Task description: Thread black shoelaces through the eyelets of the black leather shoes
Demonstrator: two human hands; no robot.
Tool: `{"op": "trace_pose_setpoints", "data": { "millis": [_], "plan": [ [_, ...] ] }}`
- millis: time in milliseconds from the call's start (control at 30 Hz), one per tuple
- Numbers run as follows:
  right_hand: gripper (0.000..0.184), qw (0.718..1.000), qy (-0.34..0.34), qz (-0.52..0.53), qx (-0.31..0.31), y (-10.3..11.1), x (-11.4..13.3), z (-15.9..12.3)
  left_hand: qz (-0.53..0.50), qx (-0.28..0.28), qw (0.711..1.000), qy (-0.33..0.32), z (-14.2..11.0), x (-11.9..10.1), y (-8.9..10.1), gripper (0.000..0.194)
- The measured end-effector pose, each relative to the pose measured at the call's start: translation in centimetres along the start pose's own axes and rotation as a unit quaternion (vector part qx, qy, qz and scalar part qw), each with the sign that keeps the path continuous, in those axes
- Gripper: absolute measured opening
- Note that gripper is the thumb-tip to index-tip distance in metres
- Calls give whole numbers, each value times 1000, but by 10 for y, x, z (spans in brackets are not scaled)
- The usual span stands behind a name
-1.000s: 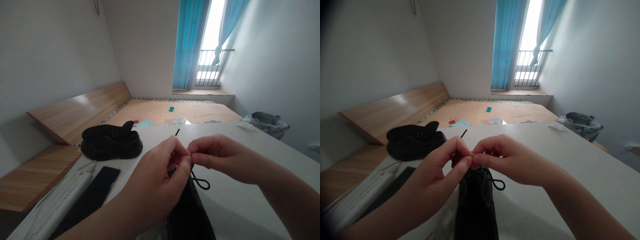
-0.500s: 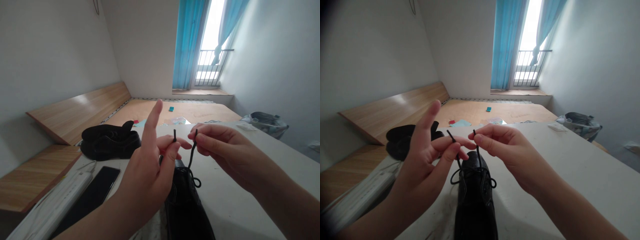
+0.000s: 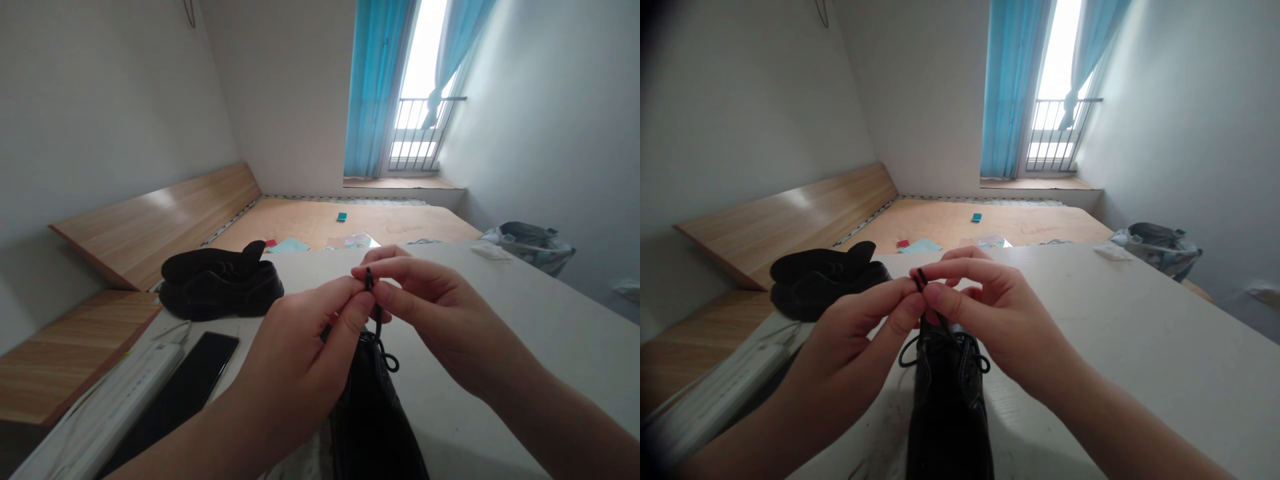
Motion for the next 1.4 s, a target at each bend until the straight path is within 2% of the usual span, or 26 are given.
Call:
{"op": "trace_pose_setpoints", "data": {
  "millis": [133, 233, 333, 433, 533, 667, 733, 767, 800, 833, 900, 933, 967, 1000, 1033, 1067, 1167, 1267, 1333, 1400],
  "plan": [
    [19, 997, -23, 22, 71, -8, -7, 1, -30, 14, 999, -15, 1, -2, -1, 24],
    [20, 994, -24, 39, 104, -11, -9, 1, -82, 26, 996, 10, 3, 4, -5, 26],
    [16, 993, -27, 55, 106, -11, -11, 2, -146, 32, 988, 33, 5, 8, -9, 26],
    [9, 995, -15, 61, 80, -9, -10, 2, -185, 44, 980, 52, 6, 12, -14, 25],
    [14, 996, -11, 71, 51, -7, -5, 0, -145, 85, 982, 83, 6, 19, -21, 20],
    [10, 992, 3, 121, 35, 0, 14, -2, -18, 209, 972, 104, -1, 30, -40, 16],
    [10, 998, 29, 42, 28, 7, 29, -3, 26, 255, 961, 103, -5, 34, -47, 16],
    [10, 997, 45, -52, 22, 11, 36, -4, 38, 259, 960, 103, -5, 35, -47, 16],
    [11, 983, 58, -175, 17, 12, 43, -6, 43, 254, 961, 104, -5, 35, -45, 16],
    [12, 949, 62, -308, 20, 11, 45, -7, 42, 242, 963, 106, -3, 34, -43, 16],
    [13, 849, 21, -524, 59, 6, 35, -10, 34, 221, 968, 113, -1, 33, -39, 17],
    [15, 804, -20, -587, 89, 5, 23, -13, 33, 214, 969, 115, 0, 32, -37, 18],
    [16, 774, -61, -619, 119, 7, 12, -16, 34, 211, 970, 113, 0, 31, -37, 19],
    [16, 760, -98, -626, 146, 8, 4, -19, 36, 210, 971, 110, 0, 30, -37, 19],
    [15, 761, -124, -614, 169, 9, -2, -22, 34, 211, 971, 106, 0, 29, -37, 19],
    [15, 775, -138, -588, 187, 9, -5, -25, 26, 211, 972, 101, -1, 28, -37, 18],
    [24, 853, -151, -448, 222, 5, -2, -27, -3, 227, 969, 96, -4, 27, -40, 21],
    [29, 916, -160, -296, 220, 0, 1, -24, 23, 263, 959, 101, -9, 33, -47, 37],
    [28, 936, -166, -214, 224, -7, 0, -23, 60, 284, 952, 96, -12, 38, -54, 42],
    [25, 945, -169, -158, 233, -17, 0, -22, 89, 295, 947, 88, -15, 43, -62, 38]
  ]
}}
Point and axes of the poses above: each hand's wrist, its own z-axis towards the middle knuckle, its own y-axis out of the back of the hand, x = y × z, the point moved 10 cm from there along z, towards the middle knuckle, and after that the axes turned 5 degrees about x, right-handed, at the moved point
